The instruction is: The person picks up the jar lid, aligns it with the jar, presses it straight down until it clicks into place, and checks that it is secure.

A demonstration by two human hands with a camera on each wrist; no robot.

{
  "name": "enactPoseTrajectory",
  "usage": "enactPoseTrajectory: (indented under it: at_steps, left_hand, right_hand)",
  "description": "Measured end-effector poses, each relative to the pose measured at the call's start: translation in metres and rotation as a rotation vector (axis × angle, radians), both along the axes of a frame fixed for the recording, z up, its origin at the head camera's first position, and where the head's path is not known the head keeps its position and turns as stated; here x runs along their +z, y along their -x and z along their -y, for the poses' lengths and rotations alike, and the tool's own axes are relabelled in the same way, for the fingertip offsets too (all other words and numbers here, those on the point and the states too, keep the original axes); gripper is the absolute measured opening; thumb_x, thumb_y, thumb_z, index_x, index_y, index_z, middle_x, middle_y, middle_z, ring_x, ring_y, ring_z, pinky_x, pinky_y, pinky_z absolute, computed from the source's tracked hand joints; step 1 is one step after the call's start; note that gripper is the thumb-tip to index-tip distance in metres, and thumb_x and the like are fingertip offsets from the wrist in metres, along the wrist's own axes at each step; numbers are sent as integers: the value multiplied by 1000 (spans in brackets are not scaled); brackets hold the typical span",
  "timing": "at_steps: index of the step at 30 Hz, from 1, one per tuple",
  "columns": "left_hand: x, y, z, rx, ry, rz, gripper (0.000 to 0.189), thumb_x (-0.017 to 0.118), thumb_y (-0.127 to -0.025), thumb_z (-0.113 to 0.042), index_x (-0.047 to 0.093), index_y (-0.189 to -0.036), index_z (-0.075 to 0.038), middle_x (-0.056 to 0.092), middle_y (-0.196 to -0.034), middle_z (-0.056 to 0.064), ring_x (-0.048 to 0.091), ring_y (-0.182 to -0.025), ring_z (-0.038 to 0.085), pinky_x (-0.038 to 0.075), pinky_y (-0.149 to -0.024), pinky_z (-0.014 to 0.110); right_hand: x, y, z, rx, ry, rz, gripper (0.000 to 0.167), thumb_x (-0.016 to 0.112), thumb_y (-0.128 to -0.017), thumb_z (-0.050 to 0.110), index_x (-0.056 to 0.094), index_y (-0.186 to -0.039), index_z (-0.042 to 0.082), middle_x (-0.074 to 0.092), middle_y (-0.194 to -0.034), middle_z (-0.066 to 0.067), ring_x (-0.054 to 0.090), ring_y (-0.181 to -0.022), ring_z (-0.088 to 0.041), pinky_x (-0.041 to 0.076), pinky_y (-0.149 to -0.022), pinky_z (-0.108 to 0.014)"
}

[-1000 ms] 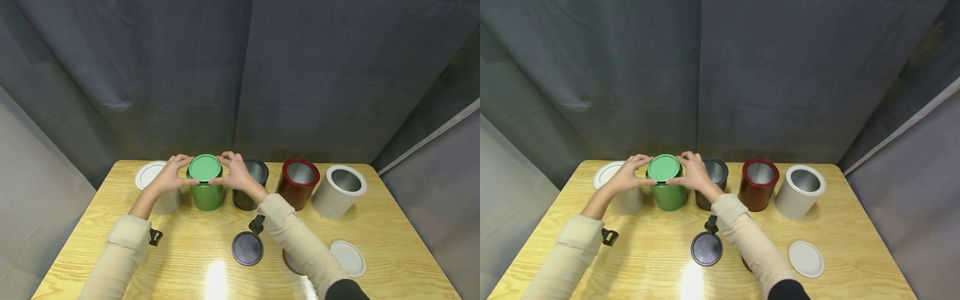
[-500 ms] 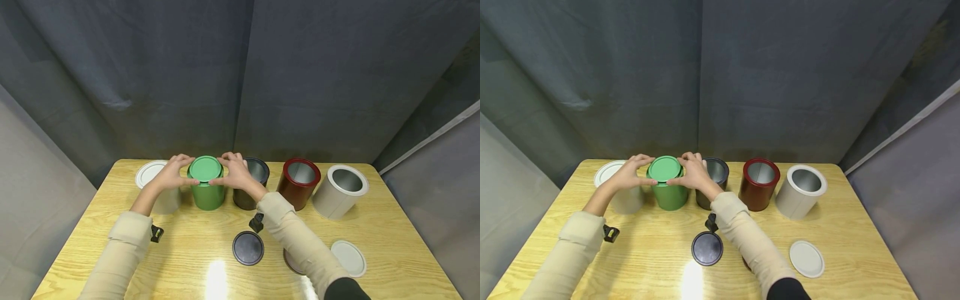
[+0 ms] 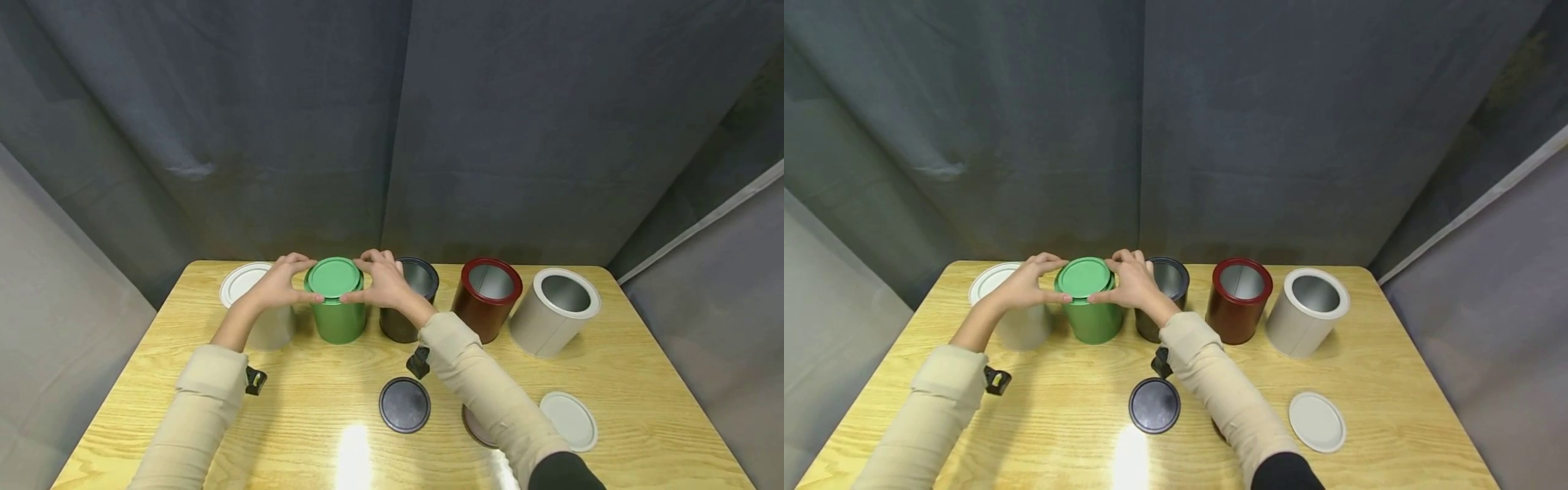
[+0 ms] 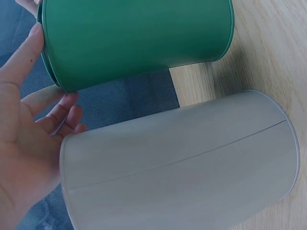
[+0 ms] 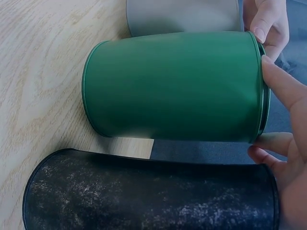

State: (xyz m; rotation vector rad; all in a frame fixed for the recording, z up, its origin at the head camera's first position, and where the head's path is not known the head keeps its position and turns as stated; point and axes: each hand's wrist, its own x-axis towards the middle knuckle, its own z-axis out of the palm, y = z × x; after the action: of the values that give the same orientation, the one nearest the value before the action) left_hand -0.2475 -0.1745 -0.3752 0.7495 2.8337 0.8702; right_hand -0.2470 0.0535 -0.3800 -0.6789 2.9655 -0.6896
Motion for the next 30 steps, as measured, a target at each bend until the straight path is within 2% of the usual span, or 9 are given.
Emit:
enactPoseTrajectory:
  at_steps: [18, 30]
  left_hand:
    - [-2, 1, 3, -16, -20, -22, 72, 75, -74, -31, 47, -129, 5, 44, -126, 23, 37, -115, 38, 33, -93, 55]
    - [-4, 2, 3, -28, -21, -41, 65, 73, -76, -29, 50, -126, 5, 46, -123, 23, 39, -113, 37, 34, -92, 54]
  right_hand:
    - [1, 0, 0, 18, 20, 10, 81, 70, -71, 53, 45, -134, 8, 42, -131, -8, 33, -112, -24, 29, -84, -39]
    - [-5, 2, -4, 17, 81, -37, 65, 69, -75, 48, 55, -127, 12, 46, -122, -7, 35, -107, -24, 29, -83, -40]
